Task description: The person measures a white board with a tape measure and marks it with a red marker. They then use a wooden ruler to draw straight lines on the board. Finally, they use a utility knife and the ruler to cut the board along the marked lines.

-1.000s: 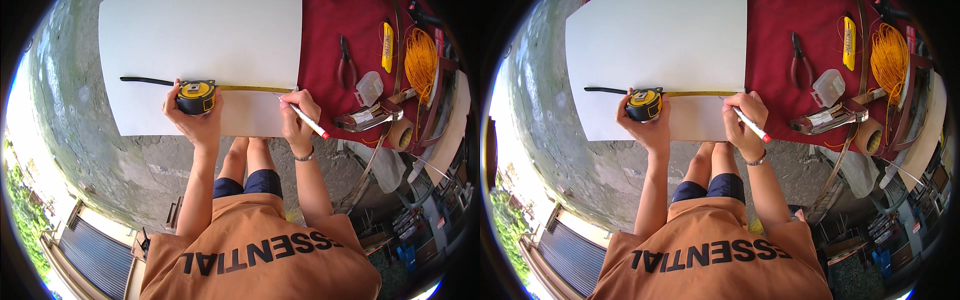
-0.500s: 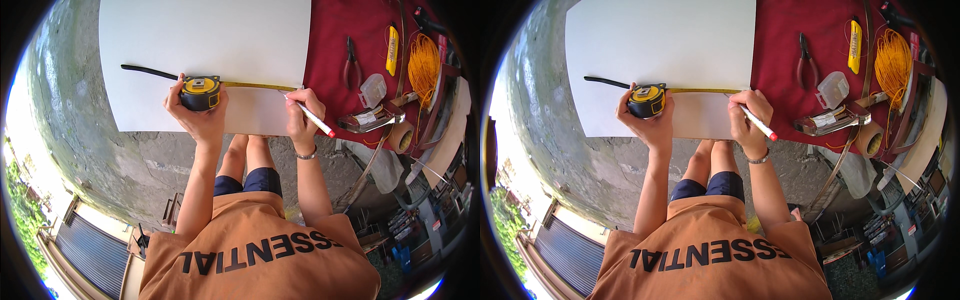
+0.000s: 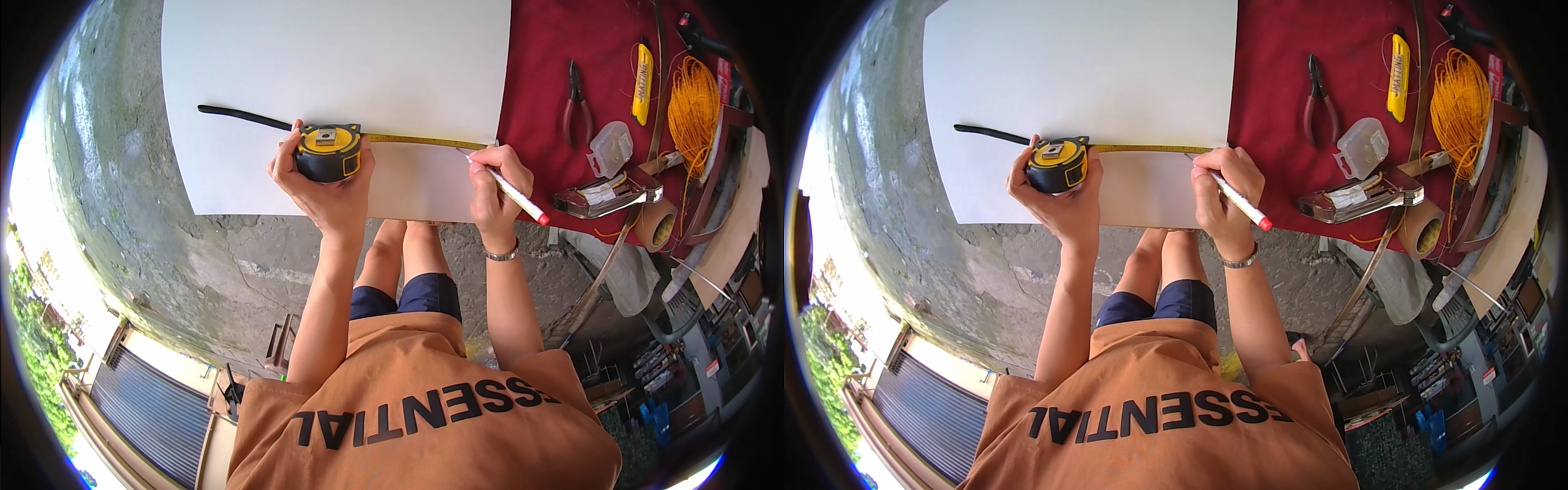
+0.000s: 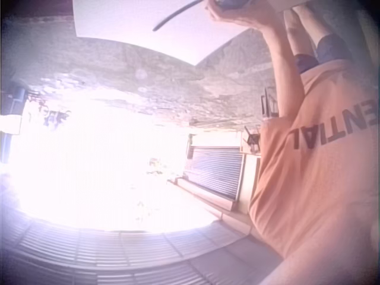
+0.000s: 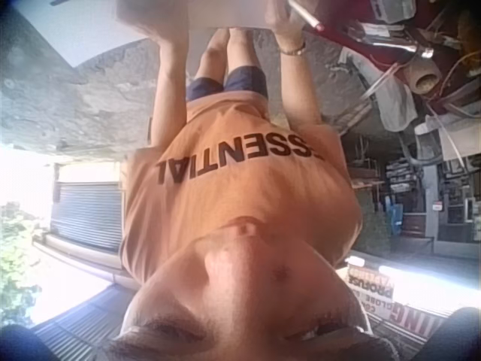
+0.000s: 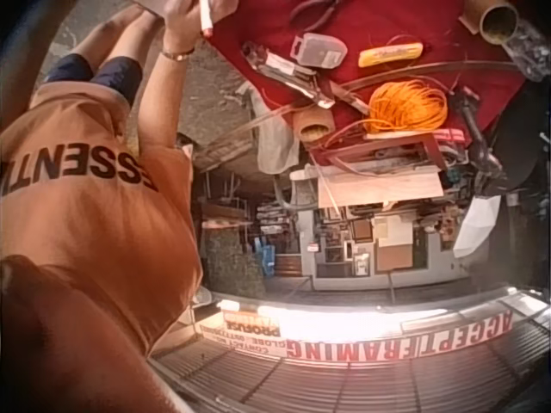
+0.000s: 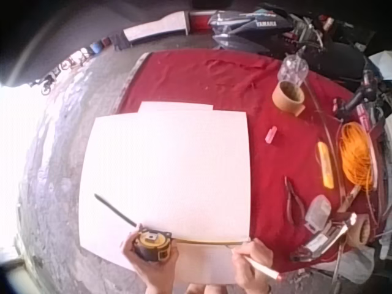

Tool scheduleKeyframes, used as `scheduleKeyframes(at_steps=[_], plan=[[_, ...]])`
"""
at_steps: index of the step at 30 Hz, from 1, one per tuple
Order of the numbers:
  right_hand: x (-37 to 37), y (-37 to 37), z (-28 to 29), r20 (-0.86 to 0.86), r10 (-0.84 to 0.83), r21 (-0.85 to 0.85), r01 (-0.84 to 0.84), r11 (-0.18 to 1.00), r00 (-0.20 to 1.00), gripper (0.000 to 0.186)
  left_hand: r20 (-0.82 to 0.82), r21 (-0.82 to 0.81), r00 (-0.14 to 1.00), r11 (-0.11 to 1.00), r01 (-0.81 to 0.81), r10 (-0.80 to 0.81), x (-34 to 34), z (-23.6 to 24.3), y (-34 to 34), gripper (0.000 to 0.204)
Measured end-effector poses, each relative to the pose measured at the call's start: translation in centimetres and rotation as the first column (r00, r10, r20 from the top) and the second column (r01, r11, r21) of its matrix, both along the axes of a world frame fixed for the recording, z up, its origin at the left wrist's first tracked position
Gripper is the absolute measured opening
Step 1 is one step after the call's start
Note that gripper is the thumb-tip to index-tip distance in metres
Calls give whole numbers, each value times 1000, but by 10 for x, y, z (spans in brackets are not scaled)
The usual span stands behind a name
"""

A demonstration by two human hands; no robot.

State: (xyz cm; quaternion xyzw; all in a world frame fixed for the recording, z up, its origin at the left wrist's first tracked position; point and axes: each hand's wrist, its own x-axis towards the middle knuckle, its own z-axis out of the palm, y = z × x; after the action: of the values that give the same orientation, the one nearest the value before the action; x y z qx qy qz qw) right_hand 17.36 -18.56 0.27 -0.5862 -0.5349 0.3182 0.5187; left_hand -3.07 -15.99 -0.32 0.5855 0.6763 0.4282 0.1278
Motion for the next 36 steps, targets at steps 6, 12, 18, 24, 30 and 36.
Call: scheduleKeyframes(at_steps=[6,12,18,24,30,36], plan=[[0,0,-2,47,4,17,-5,1000,999,5,6,7,1000,1000,3,-3,1,1,0,81],[0,-1,-1,-17,-36,20,37,999,999,4,-6,1,1000,1000,4,-4,1,2,1,81],[21,-15,10,-599,-125,14,167,986,791,11,9,2,1000,1000,8,-8,2,3,3,82],[56,-54,70,-213,-380,-71,374,925,900,33,77,-50,997,999,-6,10,5,10,2,75],[164,-115,123,547,-526,-157,697,700,652,38,113,-187,994,982,9,12,41,66,17,73],[209,-203,65,847,3,-486,771,411,532,46,102,-303,911,860,411,-400,106,116,77,71]])
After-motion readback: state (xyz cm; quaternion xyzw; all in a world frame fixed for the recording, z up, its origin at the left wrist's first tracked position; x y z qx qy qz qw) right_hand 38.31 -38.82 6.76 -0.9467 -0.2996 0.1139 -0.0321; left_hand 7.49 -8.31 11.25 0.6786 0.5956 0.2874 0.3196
